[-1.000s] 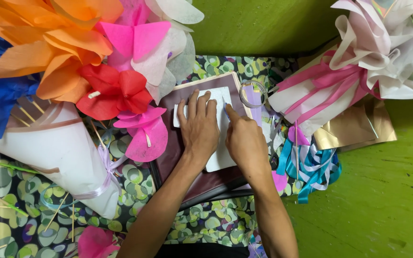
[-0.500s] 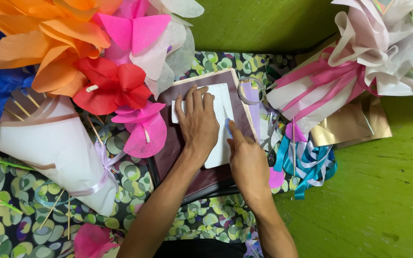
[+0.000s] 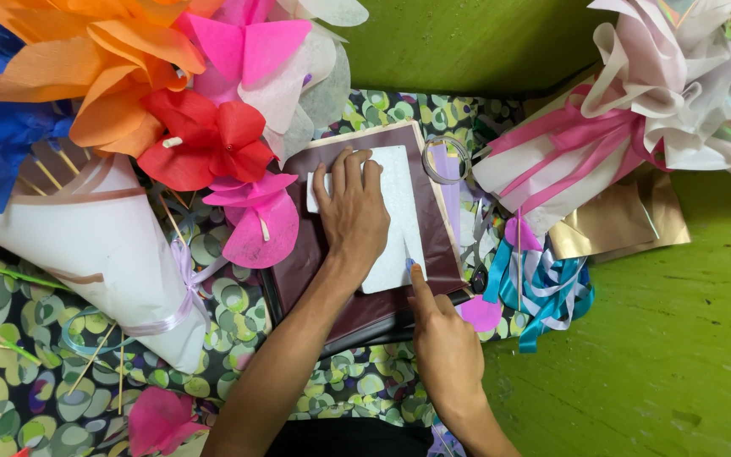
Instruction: The person uses a blue utility knife to cut a white foam block into smaller rectangular pieces on a maroon surface. The person repeatedly slices the foam, creating smaller segments and debris.
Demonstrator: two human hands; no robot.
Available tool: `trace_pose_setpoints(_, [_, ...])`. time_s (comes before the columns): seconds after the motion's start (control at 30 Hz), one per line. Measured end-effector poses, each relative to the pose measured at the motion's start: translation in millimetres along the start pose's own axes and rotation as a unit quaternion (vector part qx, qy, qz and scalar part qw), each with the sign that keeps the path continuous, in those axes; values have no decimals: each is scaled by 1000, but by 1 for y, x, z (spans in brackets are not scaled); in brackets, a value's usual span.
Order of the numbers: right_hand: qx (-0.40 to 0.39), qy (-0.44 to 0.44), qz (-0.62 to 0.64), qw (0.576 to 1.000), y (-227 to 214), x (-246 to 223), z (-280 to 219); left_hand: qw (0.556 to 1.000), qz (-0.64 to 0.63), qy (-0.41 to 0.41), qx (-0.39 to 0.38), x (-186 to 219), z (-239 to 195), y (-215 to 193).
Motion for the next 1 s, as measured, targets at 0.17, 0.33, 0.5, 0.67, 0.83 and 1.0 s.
trace_pose_setpoints(0.17, [51, -27, -45, 997, 11, 6, -9, 1000, -6, 7, -7, 0, -1, 0])
trace_pose_setpoints(0.33, [36, -51, -74, 995, 14, 11, -11, 1000, -10, 13, 2, 2, -1, -1])
trace_pose_setpoints(0.5, [-69, 3, -7, 998, -18, 14, -24, 1000, -2, 18, 3, 3, 2, -1])
trace_pose_setpoints(0.67, [-113, 27, 6, 993, -40, 21, -40, 1000, 3, 22, -12, 3, 1, 1])
trace_pose_setpoints(0.83, [95, -1, 90, 991, -78, 41, -78, 1000, -11, 17, -15, 1, 1, 2])
trace_pose_setpoints(1.0, [124, -52, 143, 981, -86, 31, -23, 999, -25, 21, -11, 1, 1, 3])
Point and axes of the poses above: each hand's wrist, its own z-axis towards the middle knuckle, its own y-axis out of the palm, x = y × z, the point moved 4 cm from there along z, towards the middle knuckle, and after that the axes turned 14 degrees about -x, right-handed, at the moved point
